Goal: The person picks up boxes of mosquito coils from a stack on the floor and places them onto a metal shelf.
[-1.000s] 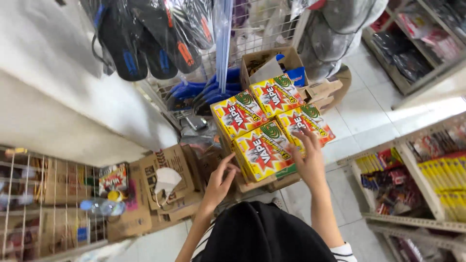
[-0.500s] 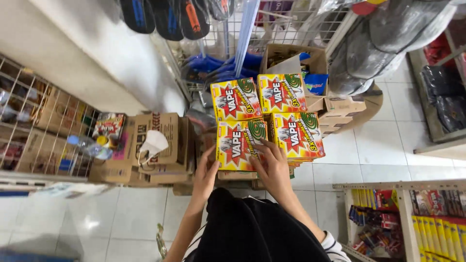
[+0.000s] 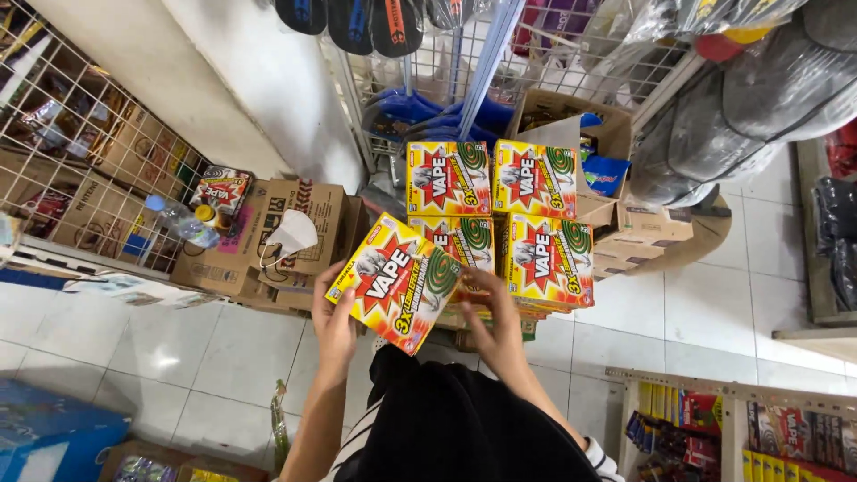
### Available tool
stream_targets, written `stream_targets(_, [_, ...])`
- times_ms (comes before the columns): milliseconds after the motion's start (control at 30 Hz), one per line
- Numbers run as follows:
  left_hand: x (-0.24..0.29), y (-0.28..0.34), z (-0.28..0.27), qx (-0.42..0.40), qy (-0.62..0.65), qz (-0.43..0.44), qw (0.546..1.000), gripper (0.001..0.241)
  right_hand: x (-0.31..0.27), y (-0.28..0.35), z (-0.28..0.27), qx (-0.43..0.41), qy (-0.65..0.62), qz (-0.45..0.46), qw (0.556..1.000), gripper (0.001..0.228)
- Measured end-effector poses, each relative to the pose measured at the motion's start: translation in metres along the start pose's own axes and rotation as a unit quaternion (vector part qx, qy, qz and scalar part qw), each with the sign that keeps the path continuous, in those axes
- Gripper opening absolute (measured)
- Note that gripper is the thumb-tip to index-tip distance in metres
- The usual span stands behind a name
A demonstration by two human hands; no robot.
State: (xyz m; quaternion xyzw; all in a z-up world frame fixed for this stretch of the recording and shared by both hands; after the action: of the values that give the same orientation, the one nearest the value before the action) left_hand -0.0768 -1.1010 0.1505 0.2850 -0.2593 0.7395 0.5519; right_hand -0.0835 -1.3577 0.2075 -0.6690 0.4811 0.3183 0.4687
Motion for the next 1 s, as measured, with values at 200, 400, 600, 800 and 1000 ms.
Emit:
stream_targets(200, [-0.017,-0.005,0.027,-0.054,-0.027,-0.043,0.997,0.05,0.042,0.015,-0.029,-0.051,-0.122,0.085,0.987,0.055])
stream_targets(400, [-0.043,0.005,0.068,-0.14,-0.024,-0.073,0.987,0.049,0.088,0.054,-0.035,-0.103,-0.218,0.193,0.951,0.062])
stream_targets(600, [-0.067,0.026,0.095,-0.04,0.021,-0.169,0.985,0.057,0.1,0.078,-0.04,0.007,-0.289,0.255,0.923,0.067])
stream_targets(800, [-0.097,0.036,0.116,-0.227,-0.044,-0.25,0.94,0.07,0.094,0.089,-0.066,0.208,-0.348,0.286,0.868,0.065])
stream_targets(1000, [-0.119,0.034,0.115,-0.308,-0.092,-0.329,0.888,0.074,0.085,0.097,-0.083,0.287,-0.347,0.237,0.861,0.059])
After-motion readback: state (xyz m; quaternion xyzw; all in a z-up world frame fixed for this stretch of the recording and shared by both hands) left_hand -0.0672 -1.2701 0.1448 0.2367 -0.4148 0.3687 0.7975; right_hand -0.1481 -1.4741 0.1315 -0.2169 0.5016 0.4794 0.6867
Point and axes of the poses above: each hand's wrist, its own y-axis away from the middle knuckle, its own z-axis out of the palm, x = y × z, the point moved 4 cm from there along -y, towards the middle knuckle, and after that the axes turned 13 degrees about y, right-handed, at the moved point
